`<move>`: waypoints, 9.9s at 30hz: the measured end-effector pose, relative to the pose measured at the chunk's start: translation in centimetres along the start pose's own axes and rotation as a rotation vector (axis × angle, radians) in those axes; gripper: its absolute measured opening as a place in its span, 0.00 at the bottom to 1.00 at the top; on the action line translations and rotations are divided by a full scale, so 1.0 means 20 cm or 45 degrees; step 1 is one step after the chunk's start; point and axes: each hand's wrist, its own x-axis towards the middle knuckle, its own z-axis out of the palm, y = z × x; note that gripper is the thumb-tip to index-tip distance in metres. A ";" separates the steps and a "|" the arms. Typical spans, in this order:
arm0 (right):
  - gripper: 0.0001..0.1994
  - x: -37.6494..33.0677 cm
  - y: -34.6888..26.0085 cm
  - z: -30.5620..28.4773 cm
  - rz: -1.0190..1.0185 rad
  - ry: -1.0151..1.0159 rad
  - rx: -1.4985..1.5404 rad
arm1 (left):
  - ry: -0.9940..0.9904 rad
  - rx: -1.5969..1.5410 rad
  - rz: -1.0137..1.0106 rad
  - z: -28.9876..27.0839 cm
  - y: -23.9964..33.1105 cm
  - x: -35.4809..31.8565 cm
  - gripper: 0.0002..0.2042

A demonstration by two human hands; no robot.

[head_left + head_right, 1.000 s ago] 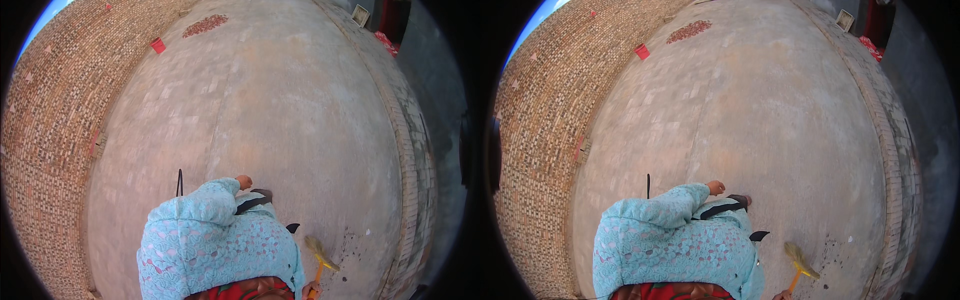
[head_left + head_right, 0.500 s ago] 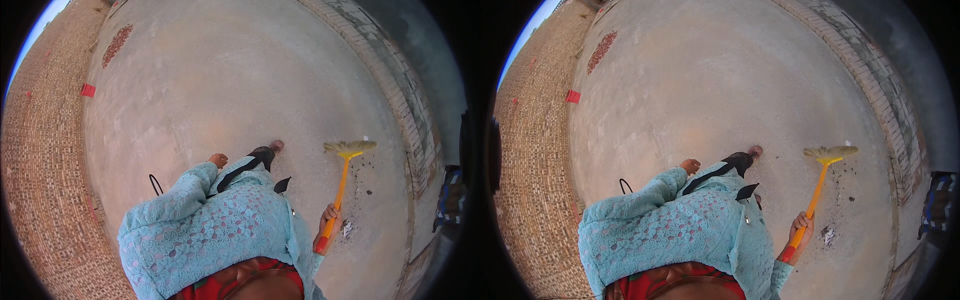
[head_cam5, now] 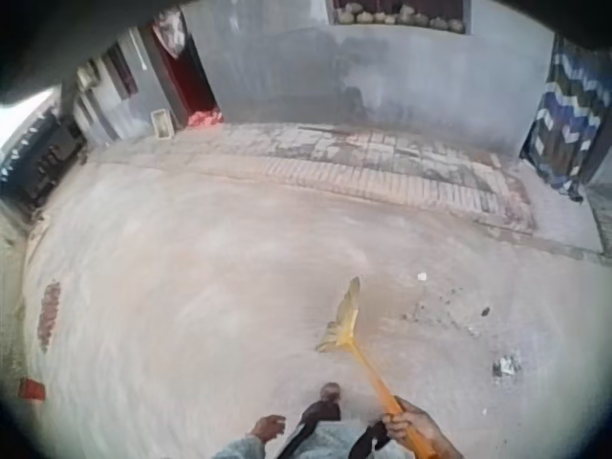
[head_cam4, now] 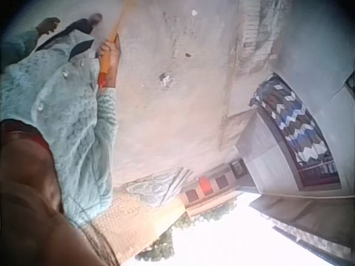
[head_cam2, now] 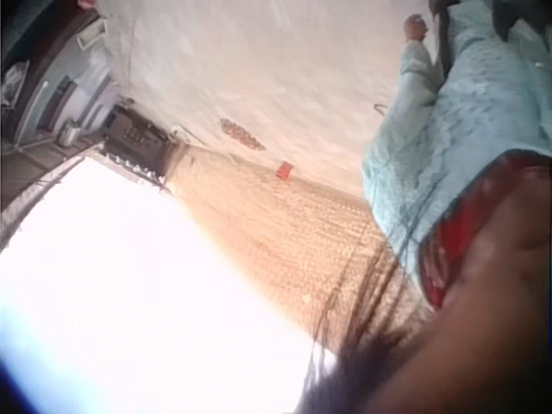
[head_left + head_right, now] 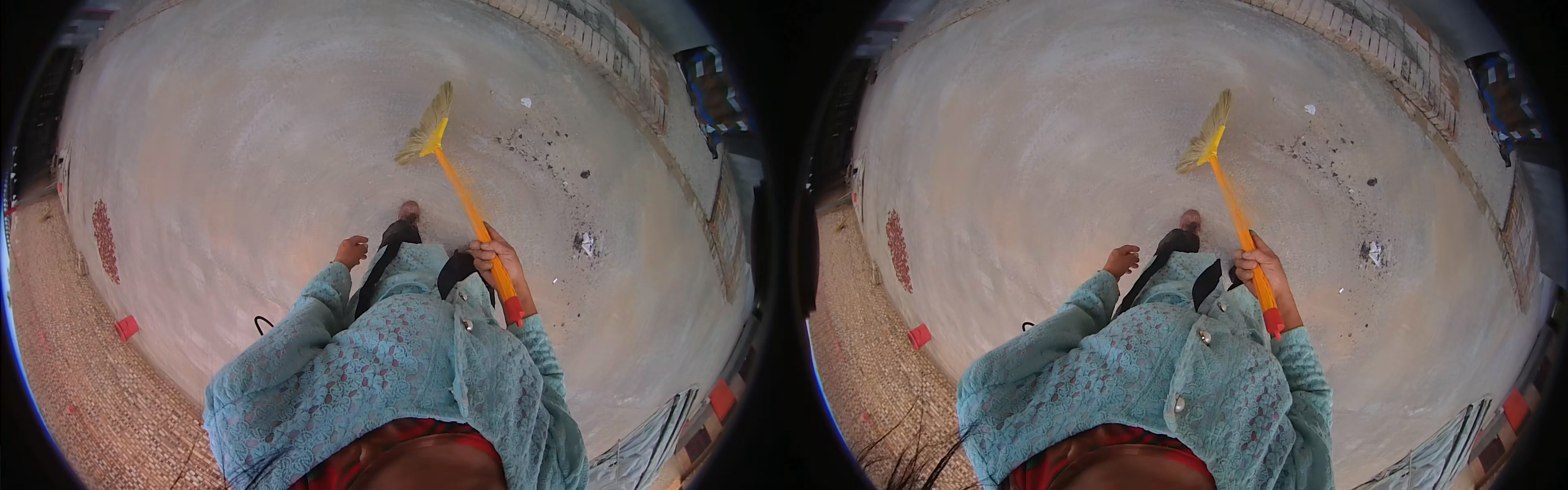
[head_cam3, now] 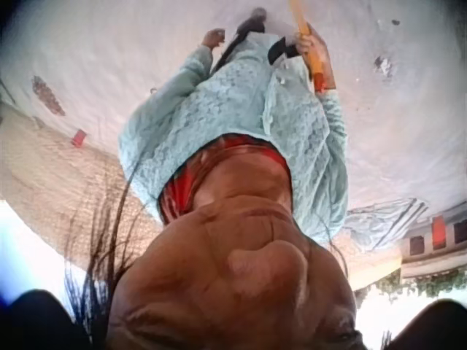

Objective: The person sweeps a concrete outdoor area using a yellow broom. They gather scattered debris and dust into a pile, moving back and forth across the surface. The person occasionally pauses to adjust their position or touch their face.

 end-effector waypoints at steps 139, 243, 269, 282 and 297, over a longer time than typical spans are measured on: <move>0.28 -0.46 -1.89 -0.80 -0.479 0.632 -0.014 | -0.068 0.221 -0.142 0.59 1.67 0.61 0.15; 0.32 -0.52 -3.05 -0.44 -0.749 0.399 0.435 | -0.159 0.216 0.049 1.64 3.24 1.52 0.13; 0.12 -0.63 -4.53 -1.62 -0.528 -0.129 0.720 | 0.021 0.393 -0.048 2.45 3.73 1.15 0.13; 0.26 -0.99 -4.99 -1.36 -1.342 0.298 0.601 | -0.044 0.588 -0.060 2.79 4.16 1.48 0.12; 0.31 -0.34 -5.93 -0.83 -0.810 -0.213 0.416 | -0.411 0.756 0.122 3.70 5.06 2.00 0.13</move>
